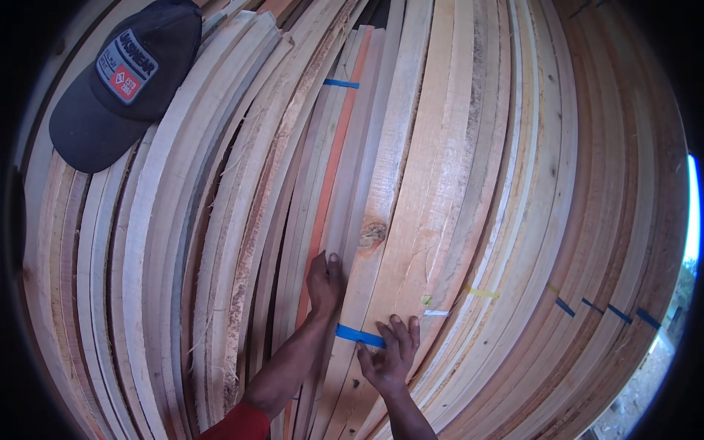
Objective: The person sorts through a stack of wooden planks, selecting specific pieces and inspecting them. They sit on the ground and handle the planks one by one, checking their condition and length before placing them in a separate pile.
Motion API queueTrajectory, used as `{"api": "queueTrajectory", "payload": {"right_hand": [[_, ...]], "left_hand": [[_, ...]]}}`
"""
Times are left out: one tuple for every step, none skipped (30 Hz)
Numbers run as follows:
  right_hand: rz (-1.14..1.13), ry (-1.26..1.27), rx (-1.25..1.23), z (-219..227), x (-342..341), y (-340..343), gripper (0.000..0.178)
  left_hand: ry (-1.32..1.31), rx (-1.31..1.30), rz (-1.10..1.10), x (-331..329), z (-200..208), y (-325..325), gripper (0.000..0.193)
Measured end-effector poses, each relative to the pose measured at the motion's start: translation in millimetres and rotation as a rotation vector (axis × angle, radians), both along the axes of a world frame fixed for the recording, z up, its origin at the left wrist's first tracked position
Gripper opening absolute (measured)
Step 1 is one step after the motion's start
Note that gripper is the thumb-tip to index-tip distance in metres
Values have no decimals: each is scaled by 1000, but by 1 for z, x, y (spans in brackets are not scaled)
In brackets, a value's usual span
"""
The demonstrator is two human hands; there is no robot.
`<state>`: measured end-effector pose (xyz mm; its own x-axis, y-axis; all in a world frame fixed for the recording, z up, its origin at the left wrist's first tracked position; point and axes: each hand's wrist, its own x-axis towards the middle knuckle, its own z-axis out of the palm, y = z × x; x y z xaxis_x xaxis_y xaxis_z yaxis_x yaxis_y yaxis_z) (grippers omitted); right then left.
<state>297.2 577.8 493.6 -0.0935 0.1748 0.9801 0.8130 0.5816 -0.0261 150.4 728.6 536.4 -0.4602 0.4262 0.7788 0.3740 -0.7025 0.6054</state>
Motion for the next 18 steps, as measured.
{"api": "queueTrajectory", "payload": {"right_hand": [[-17,-5,-5,-1,2,-1,49],[-6,-4,2,-3,0,-3,48],[6,-2,10,0,-2,-1,47],[2,-8,14,1,1,0,46],[1,-12,13,2,0,0,46],[1,-11,8,1,-1,1,46],[-5,-12,9,1,0,3,46],[-9,-14,11,0,0,4,46],[-12,-10,13,-2,-1,2,46],[-9,-12,23,-1,-1,3,45],[-4,-15,33,-1,-1,3,45],[3,-17,43,-1,-2,3,45],[9,-14,42,-1,-2,3,45],[10,-11,40,0,-3,2,45],[11,-9,37,-1,-5,1,45],[0,-9,37,0,-2,0,46],[-13,-14,34,-1,4,0,46],[-29,-16,32,-3,9,0,46]], "left_hand": [[52,-63,-40,6,-4,3,36],[71,-63,84,6,-3,0,38],[92,-64,209,4,5,2,40],[109,-69,318,9,8,3,43],[110,-88,306,9,9,2,46],[109,-106,296,7,8,2,48],[106,-119,281,7,7,2,50],[124,-131,244,4,4,0,52],[142,-142,209,0,1,-2,53],[160,-145,179,-6,2,-5,54],[169,-125,185,-11,0,-8,55],[179,-105,193,-16,-6,-14,56],[190,-85,198,-20,-14,-20,57],[172,-39,183,-24,-18,-33,56],[155,7,168,-30,-24,-51,56],[135,56,141,-30,-29,-70,55],[77,19,17,-28,-39,-92,53],[22,-18,-108,-25,-50,-117,51]]}}
